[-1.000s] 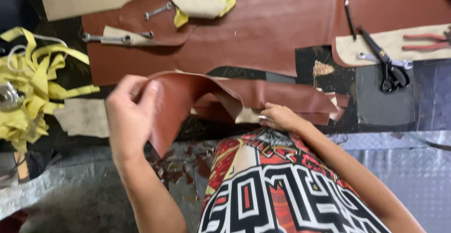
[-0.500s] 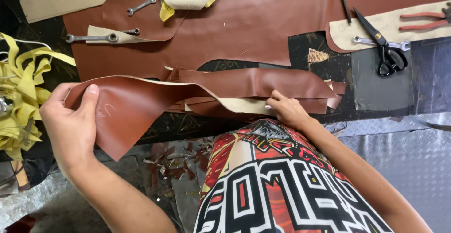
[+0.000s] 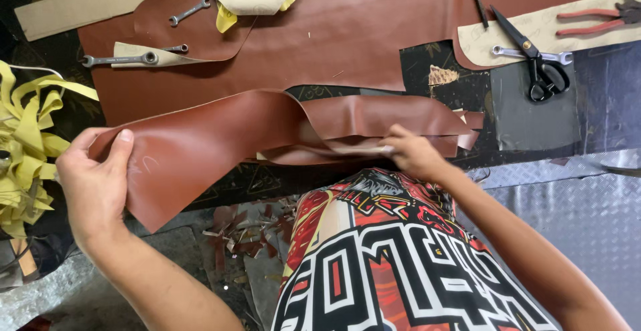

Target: The person sorts through a pile of brown leather pieces and yellow fabric scraps on a workbench. They pick up, unfold, and stack various leather strips and larger pieces, occasionally using a white marker to write on the leather. The person organizes the materials into neat piles while handling them one at a time.

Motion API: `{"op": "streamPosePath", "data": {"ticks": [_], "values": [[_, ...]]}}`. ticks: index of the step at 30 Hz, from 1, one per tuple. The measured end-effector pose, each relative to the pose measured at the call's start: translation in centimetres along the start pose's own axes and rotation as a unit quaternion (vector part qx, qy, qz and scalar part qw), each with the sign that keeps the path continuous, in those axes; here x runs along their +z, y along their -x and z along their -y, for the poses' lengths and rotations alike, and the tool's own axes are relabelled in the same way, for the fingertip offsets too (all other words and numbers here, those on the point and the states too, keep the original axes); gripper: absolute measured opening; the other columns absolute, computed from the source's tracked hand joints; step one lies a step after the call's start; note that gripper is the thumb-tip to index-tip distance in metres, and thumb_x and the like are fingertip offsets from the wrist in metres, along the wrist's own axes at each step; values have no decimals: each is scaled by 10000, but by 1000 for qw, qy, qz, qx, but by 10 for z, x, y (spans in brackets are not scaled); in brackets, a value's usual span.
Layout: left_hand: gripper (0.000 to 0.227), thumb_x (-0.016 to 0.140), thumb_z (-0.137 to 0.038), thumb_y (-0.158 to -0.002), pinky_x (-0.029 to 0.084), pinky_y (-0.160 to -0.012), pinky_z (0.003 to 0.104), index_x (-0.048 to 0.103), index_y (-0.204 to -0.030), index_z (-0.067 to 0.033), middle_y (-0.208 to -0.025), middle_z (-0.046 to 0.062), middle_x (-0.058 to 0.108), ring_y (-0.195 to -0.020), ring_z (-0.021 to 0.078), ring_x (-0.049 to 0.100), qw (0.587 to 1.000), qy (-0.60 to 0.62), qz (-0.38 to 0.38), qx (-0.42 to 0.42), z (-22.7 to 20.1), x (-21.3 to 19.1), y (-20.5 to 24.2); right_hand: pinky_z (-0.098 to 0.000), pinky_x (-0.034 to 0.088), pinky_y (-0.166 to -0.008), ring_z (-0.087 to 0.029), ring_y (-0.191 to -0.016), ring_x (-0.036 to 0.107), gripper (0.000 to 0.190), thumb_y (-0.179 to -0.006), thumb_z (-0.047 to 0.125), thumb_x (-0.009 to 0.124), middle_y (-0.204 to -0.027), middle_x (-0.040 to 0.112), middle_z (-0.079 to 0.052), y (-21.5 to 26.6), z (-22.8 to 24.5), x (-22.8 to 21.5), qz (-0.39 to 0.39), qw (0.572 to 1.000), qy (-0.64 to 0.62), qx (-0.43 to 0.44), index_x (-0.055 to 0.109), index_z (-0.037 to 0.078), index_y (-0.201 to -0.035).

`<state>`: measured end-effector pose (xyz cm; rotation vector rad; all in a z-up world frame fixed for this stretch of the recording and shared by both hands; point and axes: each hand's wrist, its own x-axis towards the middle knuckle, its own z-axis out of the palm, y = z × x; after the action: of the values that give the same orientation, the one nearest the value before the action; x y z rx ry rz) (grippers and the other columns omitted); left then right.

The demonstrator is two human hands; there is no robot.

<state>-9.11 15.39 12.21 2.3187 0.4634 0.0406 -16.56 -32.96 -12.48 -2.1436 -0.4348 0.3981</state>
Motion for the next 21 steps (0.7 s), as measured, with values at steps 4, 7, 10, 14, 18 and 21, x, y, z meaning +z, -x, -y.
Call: {"op": "streamPosePath", "data": {"ticks": [4, 7, 10, 14, 18, 21], "values": [[194, 737, -118, -1015, 505, -809, 244, 707, -1126, 39, -1017, 36, 734, -876, 68, 624, 999, 0, 49, -7, 26, -5, -8, -270, 541, -730, -82, -819, 653, 217, -937, 135, 668, -935, 726, 2, 23, -31, -55, 5, 955, -205, 216, 705, 44, -1131], [217, 750, -132, -977, 506, -790, 257, 724, -1133, 16, -1015, 35, 736, -870, 83, 626, 996, 9, 84, -36, 64, 17, -30, -292, 524, -707, -112, -787, 631, 236, -940, 108, 623, -901, 702, -27, 43, -56, -99, 24, 933, -243, 264, 720, 9, -1131], [234, 758, -160, -953, 519, -802, 290, 735, -1110, 12, -988, 53, 738, -879, 119, 648, 990, -6, 139, -28, 106, 73, -53, -291, 530, -720, -114, -794, 650, 261, -925, 130, 604, -889, 733, -26, 58, -78, -126, 54, 926, -237, 290, 732, 13, -1120], [216, 750, -166, -942, 517, -792, 373, 732, -1053, 18, -918, 128, 728, -834, 251, 660, 983, -64, 174, 8, 144, 140, -61, -305, 498, -703, -132, -774, 635, 254, -947, 166, 610, -855, 745, -33, 68, -111, -133, 105, 941, -68, 313, 739, 18, -1108], [225, 748, -199, -960, 511, -824, 425, 714, -1047, 6, -975, 169, 707, -905, 344, 669, 985, -133, 110, -7, 147, 169, -53, -353, 488, -594, -161, -675, 573, 235, -1002, 210, 619, -775, 681, -112, 88, -136, -137, 87, 921, -46, 378, 708, 9, -1085], [294, 738, -165, -923, 488, -920, 455, 685, -1173, -19, -1110, 211, 633, -1028, 372, 623, 985, -168, 23, 14, 134, 170, -39, -328, 462, -519, -144, -578, 553, 257, -1012, 239, 560, -759, 679, -30, 99, -137, -144, -35, 903, -114, 413, 663, 41, -1140]]}}
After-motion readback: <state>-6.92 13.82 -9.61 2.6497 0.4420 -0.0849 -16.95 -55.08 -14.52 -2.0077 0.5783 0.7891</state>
